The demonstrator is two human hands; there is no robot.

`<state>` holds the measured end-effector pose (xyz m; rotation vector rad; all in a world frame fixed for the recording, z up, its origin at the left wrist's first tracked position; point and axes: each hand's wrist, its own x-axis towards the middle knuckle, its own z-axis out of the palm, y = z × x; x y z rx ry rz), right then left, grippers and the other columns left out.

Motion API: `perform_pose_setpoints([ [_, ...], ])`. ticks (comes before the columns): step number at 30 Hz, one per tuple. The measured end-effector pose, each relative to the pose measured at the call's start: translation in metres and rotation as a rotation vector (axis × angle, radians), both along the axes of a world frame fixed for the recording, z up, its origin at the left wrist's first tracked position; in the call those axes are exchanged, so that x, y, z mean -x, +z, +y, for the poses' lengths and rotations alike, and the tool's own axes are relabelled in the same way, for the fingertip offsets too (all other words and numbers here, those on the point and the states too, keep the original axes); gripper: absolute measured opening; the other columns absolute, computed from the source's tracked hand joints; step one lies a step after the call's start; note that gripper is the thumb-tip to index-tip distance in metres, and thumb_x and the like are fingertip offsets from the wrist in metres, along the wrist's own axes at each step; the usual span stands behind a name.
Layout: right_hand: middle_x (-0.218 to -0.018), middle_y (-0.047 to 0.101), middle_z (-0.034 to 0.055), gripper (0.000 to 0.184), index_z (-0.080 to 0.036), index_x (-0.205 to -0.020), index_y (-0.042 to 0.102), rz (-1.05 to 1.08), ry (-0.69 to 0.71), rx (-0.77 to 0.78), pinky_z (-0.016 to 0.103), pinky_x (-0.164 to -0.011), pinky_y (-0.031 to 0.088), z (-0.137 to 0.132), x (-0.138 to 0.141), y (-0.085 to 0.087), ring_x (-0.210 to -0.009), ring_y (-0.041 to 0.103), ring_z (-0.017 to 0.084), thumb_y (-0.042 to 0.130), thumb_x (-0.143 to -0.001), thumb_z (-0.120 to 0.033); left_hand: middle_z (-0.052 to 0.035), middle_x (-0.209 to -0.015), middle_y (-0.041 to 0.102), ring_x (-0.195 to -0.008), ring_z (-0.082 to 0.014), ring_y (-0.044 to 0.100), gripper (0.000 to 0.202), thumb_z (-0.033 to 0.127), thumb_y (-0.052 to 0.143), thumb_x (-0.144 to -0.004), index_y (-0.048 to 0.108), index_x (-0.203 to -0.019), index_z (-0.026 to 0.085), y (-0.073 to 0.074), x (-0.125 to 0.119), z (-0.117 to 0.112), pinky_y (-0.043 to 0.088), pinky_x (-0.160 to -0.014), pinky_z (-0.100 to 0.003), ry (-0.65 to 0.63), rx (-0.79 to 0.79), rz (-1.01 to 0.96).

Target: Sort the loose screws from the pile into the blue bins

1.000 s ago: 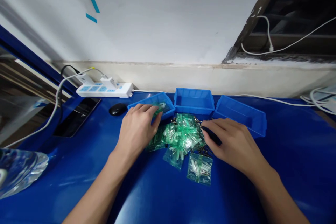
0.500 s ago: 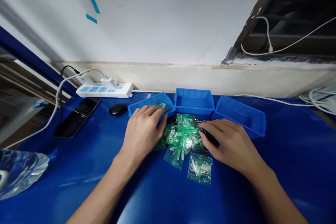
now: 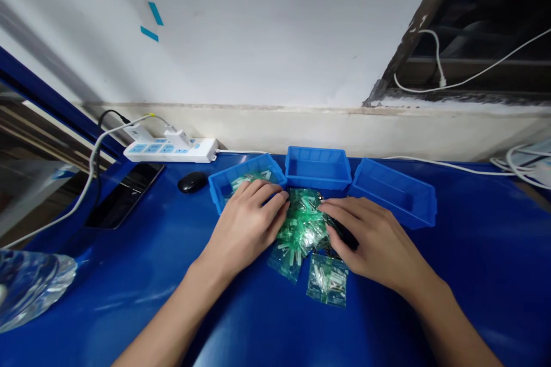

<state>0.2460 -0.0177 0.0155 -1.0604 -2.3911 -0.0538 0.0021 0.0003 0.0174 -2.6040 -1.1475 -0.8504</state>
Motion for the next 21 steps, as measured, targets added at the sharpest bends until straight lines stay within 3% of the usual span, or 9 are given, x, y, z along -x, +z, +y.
perform_pose_setpoints([
  [3, -0.100, 0.077, 0.0104, 0.019, -0.018, -0.107, 0.067, -0.013, -0.019, 0.057, 0.040, -0.076, 0.056, -0.001, -0.003, 0.003, -0.087, 0.073, 0.025, 0.052, -0.095, -0.015, -0.0124, -0.102, 0.075, -0.091, -0.0270, 0.068, 0.022, 0.018, 0.050, -0.104, 0.071, -0.105, 0.010, -0.001, 0.001, 0.000, 0.058, -0.077, -0.044, -0.011, 0.006, 0.006],
  [5, -0.080, 0.071, 0.0030, 0.004, -0.021, -0.093, 0.063, -0.020, -0.024, 0.207, 0.033, -0.065, 0.050, -0.003, -0.006, 0.009, -0.071, 0.067, 0.019, 0.059, -0.093, -0.020, -0.0119, -0.102, 0.074, -0.091, -0.0260, 0.068, 0.022, 0.018, 0.050, -0.104, 0.071, -0.105, 0.010, -0.001, 0.000, 0.000, 0.059, -0.077, -0.043, -0.045, 0.021, -0.001],
  [9, -0.062, 0.057, -0.0075, 0.039, -0.023, -0.073, 0.053, -0.083, -0.036, 0.521, 0.025, -0.050, 0.032, -0.009, -0.007, 0.019, -0.055, 0.052, 0.012, 0.090, -0.068, -0.035, -0.0108, -0.103, 0.073, -0.094, -0.0249, 0.067, 0.022, 0.018, 0.050, -0.105, 0.070, -0.109, 0.010, -0.001, -0.003, -0.002, 0.059, -0.080, -0.042, -0.129, 0.049, -0.003],
  [13, -0.064, 0.061, -0.0074, 0.044, -0.022, -0.070, 0.056, -0.143, -0.047, 0.543, 0.027, -0.050, 0.026, -0.010, -0.006, 0.014, -0.055, 0.053, 0.012, 0.096, -0.058, -0.033, -0.0113, -0.103, 0.073, -0.097, -0.0251, 0.066, 0.022, 0.018, 0.050, -0.105, 0.070, -0.111, 0.010, -0.001, -0.005, -0.003, 0.060, -0.081, -0.043, -0.139, 0.069, 0.002],
  [18, -0.063, 0.059, -0.0079, 0.040, -0.023, -0.070, 0.057, -0.137, -0.031, 0.525, 0.026, -0.049, 0.026, -0.009, -0.008, 0.005, -0.053, 0.052, 0.012, 0.096, -0.062, -0.026, -0.0107, -0.101, 0.073, -0.095, -0.0237, 0.066, 0.020, 0.017, 0.051, -0.105, 0.070, -0.109, 0.011, -0.003, -0.005, -0.003, 0.059, -0.081, -0.042, -0.162, 0.075, -0.009],
  [21, -0.060, 0.053, -0.0089, 0.036, -0.022, -0.072, 0.057, -0.131, -0.014, 0.597, 0.024, -0.049, 0.026, -0.007, -0.010, 0.005, -0.052, 0.047, 0.010, 0.093, -0.068, -0.020, -0.0097, -0.099, 0.073, -0.094, -0.0227, 0.066, 0.017, 0.015, 0.053, -0.104, 0.069, -0.108, 0.011, -0.003, -0.006, -0.003, 0.058, -0.081, -0.040, -0.190, 0.068, -0.029],
])
